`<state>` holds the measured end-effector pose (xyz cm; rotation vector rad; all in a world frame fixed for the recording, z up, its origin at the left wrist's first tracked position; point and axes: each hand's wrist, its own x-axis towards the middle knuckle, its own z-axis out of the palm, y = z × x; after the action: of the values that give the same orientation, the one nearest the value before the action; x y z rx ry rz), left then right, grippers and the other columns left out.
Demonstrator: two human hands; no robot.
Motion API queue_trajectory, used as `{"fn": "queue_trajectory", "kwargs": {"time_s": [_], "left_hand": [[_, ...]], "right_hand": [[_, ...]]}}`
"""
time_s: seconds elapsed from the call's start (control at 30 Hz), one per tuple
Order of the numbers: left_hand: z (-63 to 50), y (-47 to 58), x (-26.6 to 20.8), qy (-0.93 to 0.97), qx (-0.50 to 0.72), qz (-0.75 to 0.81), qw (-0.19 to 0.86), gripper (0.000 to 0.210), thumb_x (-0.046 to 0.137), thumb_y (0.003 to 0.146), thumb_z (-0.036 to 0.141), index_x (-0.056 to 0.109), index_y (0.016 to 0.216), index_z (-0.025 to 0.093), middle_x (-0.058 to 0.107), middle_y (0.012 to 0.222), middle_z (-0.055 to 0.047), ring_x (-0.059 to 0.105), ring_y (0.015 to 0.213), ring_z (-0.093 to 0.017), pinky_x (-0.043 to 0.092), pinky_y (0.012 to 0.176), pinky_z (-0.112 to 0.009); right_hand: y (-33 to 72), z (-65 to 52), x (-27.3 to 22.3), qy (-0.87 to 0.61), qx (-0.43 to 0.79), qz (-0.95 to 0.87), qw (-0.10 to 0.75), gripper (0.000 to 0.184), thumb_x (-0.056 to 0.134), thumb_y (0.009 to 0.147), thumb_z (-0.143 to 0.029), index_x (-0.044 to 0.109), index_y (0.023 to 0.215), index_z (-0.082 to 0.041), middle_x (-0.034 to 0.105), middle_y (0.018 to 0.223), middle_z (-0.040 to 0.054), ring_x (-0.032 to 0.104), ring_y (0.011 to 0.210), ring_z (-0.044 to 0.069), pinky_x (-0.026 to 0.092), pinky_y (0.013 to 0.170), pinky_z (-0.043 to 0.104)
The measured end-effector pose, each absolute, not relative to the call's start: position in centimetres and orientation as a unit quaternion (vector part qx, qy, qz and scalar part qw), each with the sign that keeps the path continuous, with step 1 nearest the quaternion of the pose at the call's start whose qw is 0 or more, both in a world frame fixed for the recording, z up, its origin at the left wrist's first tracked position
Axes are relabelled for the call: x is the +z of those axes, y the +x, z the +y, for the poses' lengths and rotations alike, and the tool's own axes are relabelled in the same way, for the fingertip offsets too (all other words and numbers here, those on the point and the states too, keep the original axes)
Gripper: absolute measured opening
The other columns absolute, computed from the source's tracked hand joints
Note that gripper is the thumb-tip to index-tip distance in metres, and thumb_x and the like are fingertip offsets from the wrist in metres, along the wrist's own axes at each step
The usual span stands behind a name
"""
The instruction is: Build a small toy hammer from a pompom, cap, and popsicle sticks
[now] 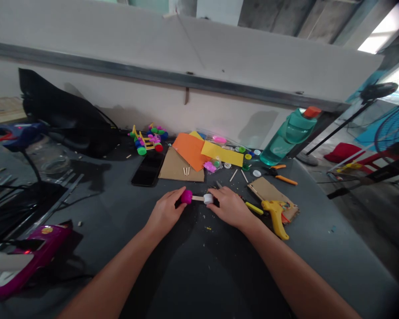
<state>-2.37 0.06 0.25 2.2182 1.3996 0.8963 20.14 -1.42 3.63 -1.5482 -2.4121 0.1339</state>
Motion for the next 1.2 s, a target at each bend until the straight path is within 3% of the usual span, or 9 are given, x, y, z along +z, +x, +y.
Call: {"fn": "queue_trajectory", "kwargs": {"time_s": [0.33, 0.53, 0.67, 0.9, 1.03, 1.2], "left_hand": [[-0.1, -2.4, 0.6, 0.786, 0.319, 0.498, 0.182, 0.046, 0.055, 0.079, 0.022, 0.051, 0.125, 0.021, 0.057, 0.125, -0.007, 0.052, 0.115, -0.021, 0.042, 0.1, -0.038], [-0.1, -2.6, 0.0, 0.769, 0.325, 0.515, 0.195, 0.052, 0.056, 0.078, 0.024, 0.046, 0.129, 0.019, 0.056, 0.124, -0.009, 0.055, 0.11, -0.023, 0.047, 0.094, -0.038], [0.0, -2.8, -0.5, 0.765, 0.353, 0.5, 0.198, 0.054, 0.051, 0.076, 0.013, 0.044, 0.13, 0.018, 0.056, 0.12, -0.009, 0.058, 0.101, -0.02, 0.05, 0.089, -0.035], [0.2, -2.9, -0.6, 0.753, 0.385, 0.496, 0.196, 0.05, 0.04, 0.075, 0.003, 0.048, 0.124, 0.014, 0.058, 0.115, -0.011, 0.059, 0.099, -0.018, 0.049, 0.09, -0.035], [0.2, -2.9, -0.5, 0.743, 0.39, 0.505, 0.201, 0.046, 0.04, 0.077, 0.004, 0.049, 0.121, 0.015, 0.059, 0.113, -0.01, 0.06, 0.097, -0.018, 0.049, 0.09, -0.036], [0.4, -2.9, -0.5, 0.74, 0.384, 0.512, 0.207, 0.045, 0.041, 0.077, 0.005, 0.05, 0.121, 0.015, 0.06, 0.111, -0.009, 0.059, 0.099, -0.018, 0.048, 0.09, -0.037]], "right_hand": [[20.4, -1.6, 3.8, -0.537, 0.058, -0.83, 0.138, 0.041, 0.065, 0.078, -0.032, 0.054, 0.115, -0.018, 0.064, 0.097, 0.0081, 0.054, 0.092, 0.022, 0.042, 0.08, 0.033], [20.5, -1.8, 4.2, -0.55, 0.051, -0.819, 0.156, 0.054, 0.063, 0.077, -0.043, 0.049, 0.123, -0.018, 0.062, 0.092, 0.008, 0.055, 0.088, 0.023, 0.044, 0.076, 0.035], [20.8, -2.0, 5.1, -0.554, 0.026, -0.803, 0.218, 0.057, 0.057, 0.081, -0.046, 0.044, 0.127, -0.015, 0.061, 0.083, 0.0063, 0.055, 0.083, 0.023, 0.045, 0.074, 0.036], [22.0, -3.8, 10.5, -0.558, -0.026, -0.725, 0.403, 0.04, 0.049, 0.087, -0.035, 0.045, 0.124, -0.02, 0.059, 0.077, 0.0008, 0.055, 0.069, 0.016, 0.045, 0.068, 0.031], [22.6, -5.4, 11.6, -0.574, -0.028, -0.715, 0.399, 0.036, 0.048, 0.087, -0.033, 0.048, 0.12, -0.02, 0.059, 0.077, 0.0007, 0.054, 0.066, 0.015, 0.044, 0.065, 0.029], [21.9, -6.8, 7.0, -0.588, 0.013, -0.734, 0.338, 0.033, 0.047, 0.088, -0.031, 0.048, 0.118, -0.018, 0.06, 0.081, 0.0046, 0.056, 0.078, 0.02, 0.046, 0.077, 0.036]]}}
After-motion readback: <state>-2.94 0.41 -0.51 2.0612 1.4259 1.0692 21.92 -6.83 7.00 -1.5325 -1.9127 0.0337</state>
